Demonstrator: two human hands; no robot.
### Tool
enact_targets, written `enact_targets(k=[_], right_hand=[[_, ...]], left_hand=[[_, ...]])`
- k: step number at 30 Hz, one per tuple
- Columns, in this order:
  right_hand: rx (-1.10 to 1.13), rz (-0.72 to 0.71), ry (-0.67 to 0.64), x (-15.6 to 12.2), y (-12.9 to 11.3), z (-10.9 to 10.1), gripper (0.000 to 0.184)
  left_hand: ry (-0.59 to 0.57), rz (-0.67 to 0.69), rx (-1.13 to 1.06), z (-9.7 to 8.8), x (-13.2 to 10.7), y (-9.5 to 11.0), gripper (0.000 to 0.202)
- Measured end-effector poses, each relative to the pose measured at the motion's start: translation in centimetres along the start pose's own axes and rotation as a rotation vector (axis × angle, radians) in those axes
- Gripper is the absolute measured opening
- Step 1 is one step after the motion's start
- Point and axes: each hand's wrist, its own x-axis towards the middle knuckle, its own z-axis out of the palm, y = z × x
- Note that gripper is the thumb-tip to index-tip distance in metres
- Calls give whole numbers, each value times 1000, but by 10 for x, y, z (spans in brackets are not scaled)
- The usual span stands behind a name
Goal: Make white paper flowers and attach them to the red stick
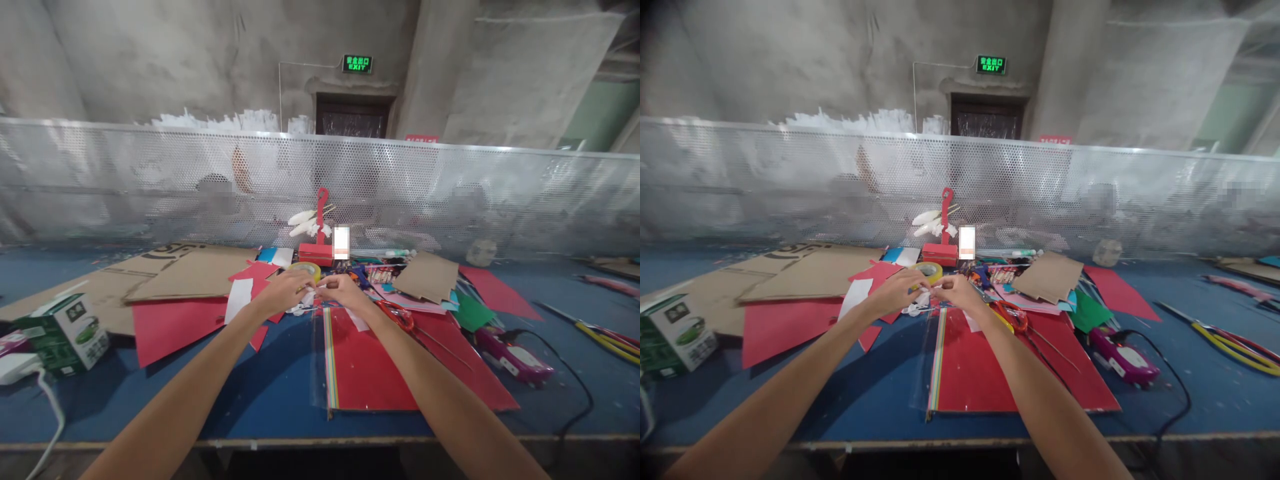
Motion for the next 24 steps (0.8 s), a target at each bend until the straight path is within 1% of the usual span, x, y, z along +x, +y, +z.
enact_targets(k=[4,9,13,16,20,21,22,24], right_hand=[[14,-1,3,1,2,0,49],[68,-5,30,3,3,1,42],[116,10,96,1,-4,2,37],[180,25,133,-1,-11,4,35],[300,37,115,-3,-16,5,33],[332,38,107,-3,-16,6,32],[359,40,101,-4,-17,6,31],[400,40,96,-5,-19,6,31]], left_hand=[[-3,16,7,2,0,-1,18],[-6,-6,-9,-1,0,1,18],[-2,11,-151,-10,-1,4,20],[9,-17,-305,-12,-2,7,28],[37,-97,-364,-2,0,13,58],[50,-106,-365,2,1,15,61],[67,-108,-369,5,2,17,59],[119,-108,-377,11,5,19,47]])
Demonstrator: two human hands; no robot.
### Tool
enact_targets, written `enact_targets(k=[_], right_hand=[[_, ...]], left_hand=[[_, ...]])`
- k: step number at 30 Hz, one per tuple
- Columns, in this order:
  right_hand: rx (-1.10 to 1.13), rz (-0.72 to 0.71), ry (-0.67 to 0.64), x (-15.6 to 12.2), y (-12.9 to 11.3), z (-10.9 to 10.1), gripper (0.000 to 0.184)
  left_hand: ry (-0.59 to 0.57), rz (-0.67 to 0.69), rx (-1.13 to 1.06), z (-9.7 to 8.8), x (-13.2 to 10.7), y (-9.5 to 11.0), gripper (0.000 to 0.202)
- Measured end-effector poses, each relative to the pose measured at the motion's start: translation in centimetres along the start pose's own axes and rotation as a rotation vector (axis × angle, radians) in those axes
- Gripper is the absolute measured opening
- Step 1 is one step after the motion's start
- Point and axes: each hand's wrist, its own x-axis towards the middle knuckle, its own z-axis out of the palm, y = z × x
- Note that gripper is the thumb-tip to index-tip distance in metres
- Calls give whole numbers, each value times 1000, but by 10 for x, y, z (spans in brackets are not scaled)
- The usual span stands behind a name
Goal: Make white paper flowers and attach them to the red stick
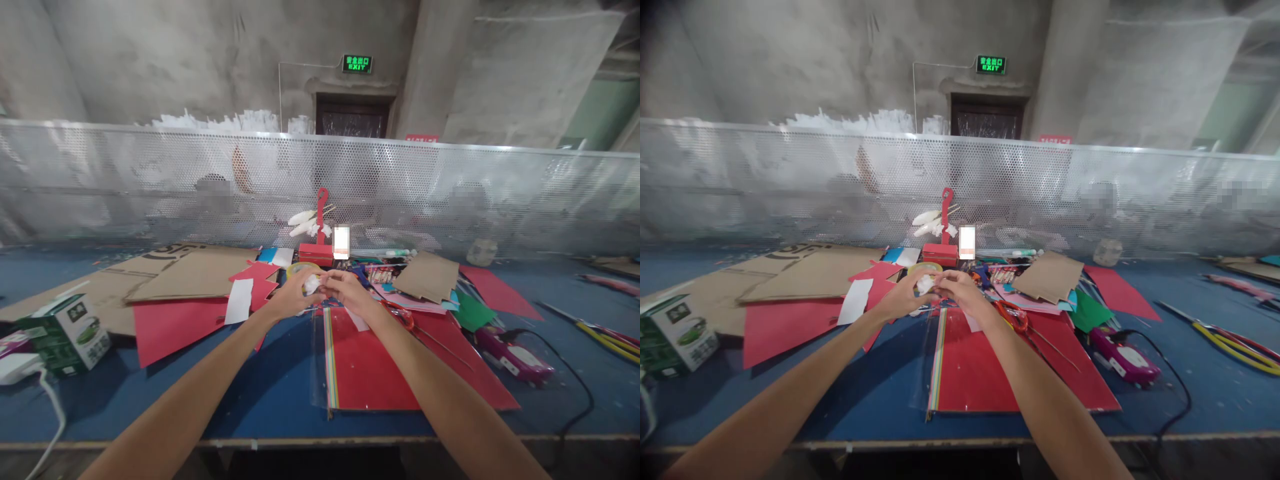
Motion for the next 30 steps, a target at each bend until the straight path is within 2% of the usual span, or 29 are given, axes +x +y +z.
enact_targets(k=[3,6,13,19,25,30], right_hand=[[22,2,5,-1,-2,1,32],[20,13,8,-2,-3,1,33],[-54,-70,1,-1,1,2,33],[-381,-248,5,4,5,-1,37],[-426,-309,80,5,2,1,33],[-479,-329,78,2,0,2,33]], left_hand=[[86,1,-17,3,3,0,26],[114,-27,-52,2,4,-1,19],[166,-126,-192,2,6,-5,13],[181,-213,-240,1,8,-3,14],[163,-291,-398,3,8,-6,21],[158,-347,-367,-1,9,-6,19]])
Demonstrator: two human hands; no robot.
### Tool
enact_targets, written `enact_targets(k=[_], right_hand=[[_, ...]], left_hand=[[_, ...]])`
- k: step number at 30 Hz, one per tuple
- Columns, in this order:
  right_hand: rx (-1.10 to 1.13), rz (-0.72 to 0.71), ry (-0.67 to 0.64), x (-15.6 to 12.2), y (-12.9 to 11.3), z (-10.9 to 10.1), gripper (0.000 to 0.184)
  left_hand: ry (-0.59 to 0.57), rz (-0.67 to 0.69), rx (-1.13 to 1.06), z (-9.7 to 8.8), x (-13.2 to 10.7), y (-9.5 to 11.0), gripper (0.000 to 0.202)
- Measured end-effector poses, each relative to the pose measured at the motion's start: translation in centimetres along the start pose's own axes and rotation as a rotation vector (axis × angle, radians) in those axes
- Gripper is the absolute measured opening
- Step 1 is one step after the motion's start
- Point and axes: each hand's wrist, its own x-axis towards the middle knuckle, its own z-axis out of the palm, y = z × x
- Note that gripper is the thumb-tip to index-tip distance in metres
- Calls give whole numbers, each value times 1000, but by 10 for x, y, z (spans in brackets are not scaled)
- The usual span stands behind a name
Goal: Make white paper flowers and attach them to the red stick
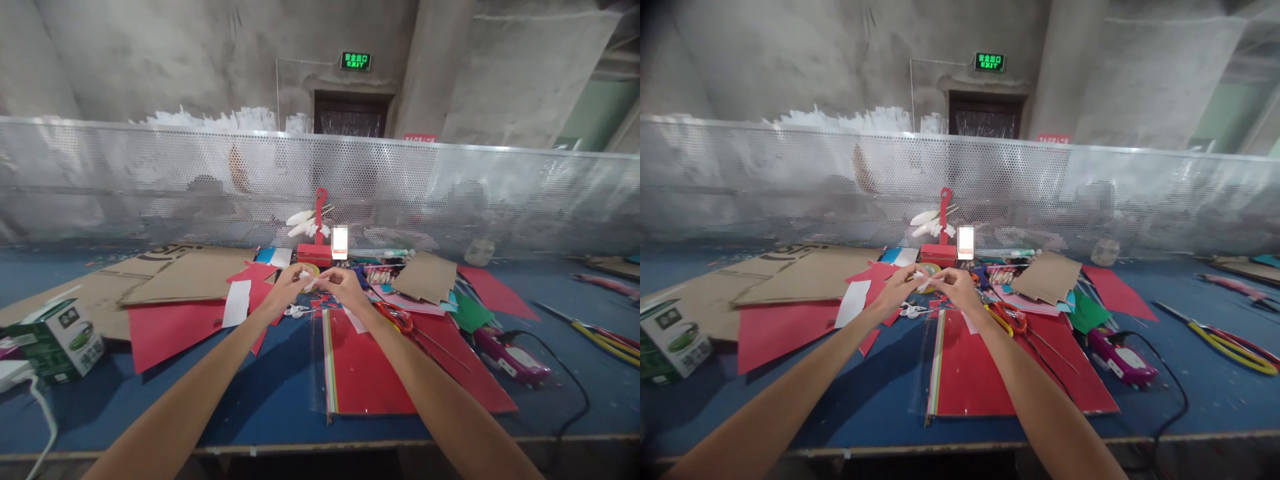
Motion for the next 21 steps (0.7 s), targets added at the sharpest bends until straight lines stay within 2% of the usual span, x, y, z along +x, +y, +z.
enact_targets(k=[8,12,15,18,21], right_hand=[[21,-17,-19,1,5,0,29],[5,-7,-7,3,2,-2,25],[-22,-2,21,4,1,-5,23],[-57,-18,32,4,2,-6,22],[-84,-26,25,4,4,-6,21]], left_hand=[[-121,-30,23,-8,0,7,24],[-252,-42,62,-23,1,2,37],[-353,0,332,-42,1,-6,49],[-445,34,713,-58,0,-15,38],[-523,65,900,-65,-1,-22,28]])
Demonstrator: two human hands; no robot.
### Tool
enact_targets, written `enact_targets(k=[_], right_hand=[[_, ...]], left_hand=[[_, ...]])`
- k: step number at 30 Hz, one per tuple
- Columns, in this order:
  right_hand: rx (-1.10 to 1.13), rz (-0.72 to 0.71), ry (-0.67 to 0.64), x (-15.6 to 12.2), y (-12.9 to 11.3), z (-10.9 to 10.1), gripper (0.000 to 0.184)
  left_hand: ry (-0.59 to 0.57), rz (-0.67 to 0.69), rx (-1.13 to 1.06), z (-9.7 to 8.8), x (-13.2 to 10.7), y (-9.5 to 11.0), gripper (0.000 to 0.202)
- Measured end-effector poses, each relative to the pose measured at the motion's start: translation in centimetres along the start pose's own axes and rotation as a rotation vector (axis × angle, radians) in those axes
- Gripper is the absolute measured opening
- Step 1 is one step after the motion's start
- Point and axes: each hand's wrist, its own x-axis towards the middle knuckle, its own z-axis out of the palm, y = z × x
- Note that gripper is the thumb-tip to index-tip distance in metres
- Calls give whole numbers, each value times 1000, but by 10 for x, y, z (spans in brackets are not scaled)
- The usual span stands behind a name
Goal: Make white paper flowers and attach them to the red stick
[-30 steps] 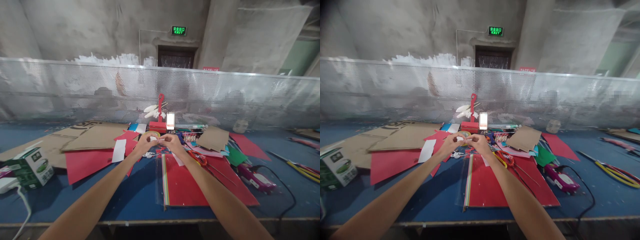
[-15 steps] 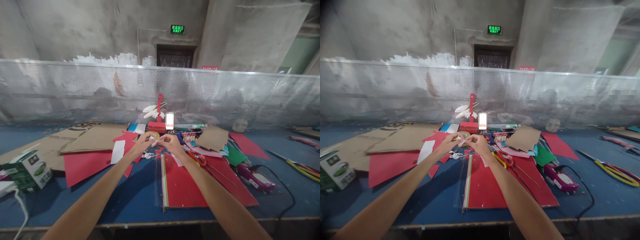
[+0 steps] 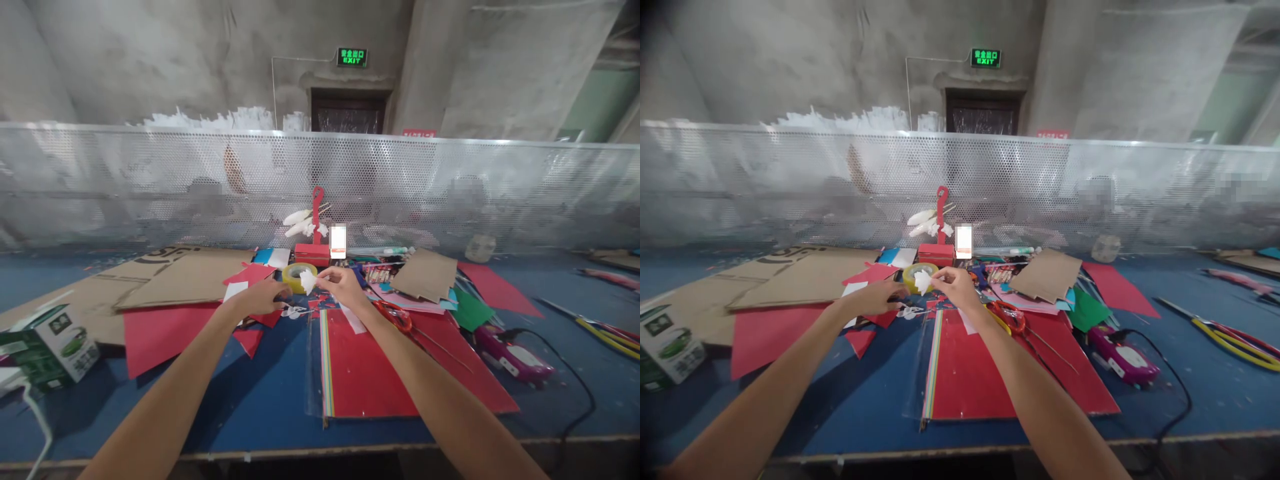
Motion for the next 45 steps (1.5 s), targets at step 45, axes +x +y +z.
enact_targets(k=[45], right_hand=[[77,116,-218,-2,4,0,44]], left_hand=[[432,194,-24,6,12,49,23]])
